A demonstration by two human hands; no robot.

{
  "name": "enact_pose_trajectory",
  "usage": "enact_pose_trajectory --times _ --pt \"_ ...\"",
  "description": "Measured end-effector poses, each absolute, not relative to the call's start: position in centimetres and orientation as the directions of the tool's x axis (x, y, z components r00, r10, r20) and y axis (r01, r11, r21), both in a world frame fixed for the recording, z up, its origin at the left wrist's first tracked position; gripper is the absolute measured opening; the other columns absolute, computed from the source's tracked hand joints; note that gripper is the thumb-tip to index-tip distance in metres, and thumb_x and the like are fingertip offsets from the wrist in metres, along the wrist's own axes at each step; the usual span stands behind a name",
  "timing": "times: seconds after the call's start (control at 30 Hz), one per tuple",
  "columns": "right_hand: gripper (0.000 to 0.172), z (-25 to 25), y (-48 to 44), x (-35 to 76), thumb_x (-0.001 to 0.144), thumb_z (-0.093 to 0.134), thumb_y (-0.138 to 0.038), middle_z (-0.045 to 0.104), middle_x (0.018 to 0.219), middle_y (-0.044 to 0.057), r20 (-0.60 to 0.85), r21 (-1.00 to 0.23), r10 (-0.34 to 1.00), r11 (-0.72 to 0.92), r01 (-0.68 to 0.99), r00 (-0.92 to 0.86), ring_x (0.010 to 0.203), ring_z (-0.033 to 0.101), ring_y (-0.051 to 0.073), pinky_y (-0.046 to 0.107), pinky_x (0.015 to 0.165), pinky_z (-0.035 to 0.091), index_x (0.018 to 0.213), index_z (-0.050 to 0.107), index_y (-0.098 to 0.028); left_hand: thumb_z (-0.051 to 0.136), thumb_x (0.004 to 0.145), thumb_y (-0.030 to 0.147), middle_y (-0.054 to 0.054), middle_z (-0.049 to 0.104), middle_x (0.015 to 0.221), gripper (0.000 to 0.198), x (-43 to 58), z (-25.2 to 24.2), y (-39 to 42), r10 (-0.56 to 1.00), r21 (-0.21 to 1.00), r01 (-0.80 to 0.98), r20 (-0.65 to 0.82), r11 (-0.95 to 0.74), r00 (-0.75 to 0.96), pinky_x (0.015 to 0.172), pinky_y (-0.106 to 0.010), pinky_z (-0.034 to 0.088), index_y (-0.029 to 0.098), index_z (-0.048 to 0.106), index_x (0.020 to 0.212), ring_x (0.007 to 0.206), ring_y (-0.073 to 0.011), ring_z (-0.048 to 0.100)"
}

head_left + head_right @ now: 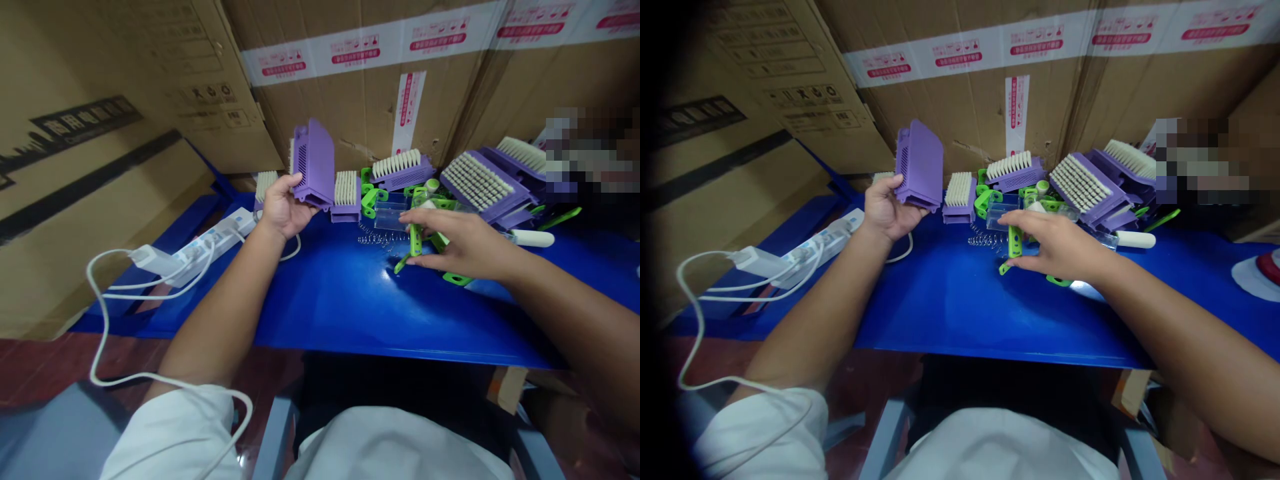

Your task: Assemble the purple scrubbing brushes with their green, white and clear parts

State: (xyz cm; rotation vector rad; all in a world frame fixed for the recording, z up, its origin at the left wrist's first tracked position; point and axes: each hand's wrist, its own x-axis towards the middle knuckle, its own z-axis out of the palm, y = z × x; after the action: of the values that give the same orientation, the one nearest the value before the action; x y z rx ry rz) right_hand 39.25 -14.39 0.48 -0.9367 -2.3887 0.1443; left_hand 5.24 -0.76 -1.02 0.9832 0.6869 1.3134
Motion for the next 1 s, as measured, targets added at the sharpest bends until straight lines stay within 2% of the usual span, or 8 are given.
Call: enact_pose_trajectory --times 0.1,0.2,0.37,0.53,0.67,0.8,0.9,1.0 --pt "0.053 1.0 -14.7 39.0 0.092 0.088 -0.037 0.077 0.134 0.013 0.568 -0.282 0.611 0.773 0.568 -0.550 0.121 0.077 0.034 0.047 0.097 0.069 0.141 0.073 -0.025 0.077 0.078 0.032 -0.003 0.086 0.103 0.026 5.6 -0.7 -1.6 0.958 0.870 -0.493 0.166 -0.031 0.232 0.094 -0.038 0.068 0.023 0.077 0.102 0.101 -0.0254 0.081" --pt "0.049 1.5 -15.1 38.6 0.089 0.091 -0.039 0.074 0.128 0.012 0.627 -0.346 0.606 0.780 0.522 -0.489 0.115 0.075 0.032 0.045 0.091 0.070 0.133 0.076 -0.026 0.075 0.080 0.024 0.000 0.085 0.099 0.019 6.2 -0.3 -2.4 0.944 0.849 -0.527 0.198 -0.031 0.264 0.094 -0.037 0.068 0.023 0.077 0.099 0.094 -0.0210 0.081" --pt "0.050 1.4 -15.0 38.2 0.082 0.098 -0.042 0.078 0.122 0.008 0.661 -0.436 0.647 0.743 0.509 -0.379 0.101 0.075 0.030 0.050 0.090 0.068 0.126 0.078 -0.028 0.069 0.093 0.028 -0.001 0.086 0.099 0.015 7.0 0.0 -3.2 0.945 0.858 -0.514 0.163 0.005 0.282 0.100 -0.038 0.068 0.023 0.079 0.103 0.099 -0.0222 0.083" --pt "0.058 0.5 -14.5 37.9 0.072 0.102 -0.047 0.075 0.110 0.006 0.549 -0.720 0.816 0.572 0.392 -0.183 0.088 0.073 0.024 0.046 0.087 0.066 0.120 0.076 -0.027 0.060 0.104 0.029 -0.002 0.086 0.097 0.020 7.8 0.3 -3.9 0.943 0.860 -0.504 0.102 0.076 0.317 0.116 -0.041 0.062 0.022 0.079 0.108 0.122 -0.0254 0.081" --pt "0.059 0.5 -14.7 37.5 0.067 0.104 -0.049 0.075 0.098 0.003 0.432 -0.809 0.892 0.448 0.381 -0.132 0.088 0.073 0.025 0.048 0.089 0.066 0.114 0.076 -0.026 0.047 0.112 0.040 -0.005 0.086 0.101 0.037 8.5 0.7 -4.7 0.924 0.836 -0.542 0.135 0.088 0.359 0.125 -0.045 0.056 0.021 0.079 0.109 0.146 -0.0297 0.068" --pt "0.059 1.0 -14.9 36.9 0.062 0.106 -0.051 0.074 0.089 0.002 0.322 -0.866 0.935 0.353 0.354 -0.147 0.084 0.072 0.025 0.046 0.084 0.068 0.107 0.076 -0.026 0.062 0.099 0.027 -0.003 0.085 0.103 0.019 8.6 0.7 -5.4 0.918 0.835 -0.550 0.216 0.003 0.332 0.123 -0.048 0.059 0.022 0.075 0.111 0.141 -0.0296 0.072" --pt "0.062 1.1 -15.0 36.6 0.059 0.108 -0.046 0.072 0.084 0.000 0.247 -0.927 0.960 0.274 0.258 -0.132 0.081 0.071 0.022 0.043 0.080 0.068 0.107 0.076 -0.023 0.075 0.083 0.021 0.000 0.084 0.099 0.034 8.7 0.5 -5.8 0.924 0.866 -0.499 0.212 -0.027 0.317 0.117 -0.050 0.063 0.026 0.072 0.116 0.132 -0.0322 0.078" --pt "0.068 0.9 -15.0 36.5 0.058 0.109 -0.043 0.073 0.089 0.001 0.180 -0.958 0.976 0.203 0.204 -0.124 0.082 0.071 0.021 0.043 0.081 0.069 0.115 0.078 -0.021 0.083 0.069 0.019 -0.002 0.085 0.101 0.054 9.0 0.3 -6.3 0.917 0.883 -0.466 0.229 -0.054 0.327 0.115 -0.054 0.063 0.026 0.073 0.121 0.130 -0.0371 0.079"
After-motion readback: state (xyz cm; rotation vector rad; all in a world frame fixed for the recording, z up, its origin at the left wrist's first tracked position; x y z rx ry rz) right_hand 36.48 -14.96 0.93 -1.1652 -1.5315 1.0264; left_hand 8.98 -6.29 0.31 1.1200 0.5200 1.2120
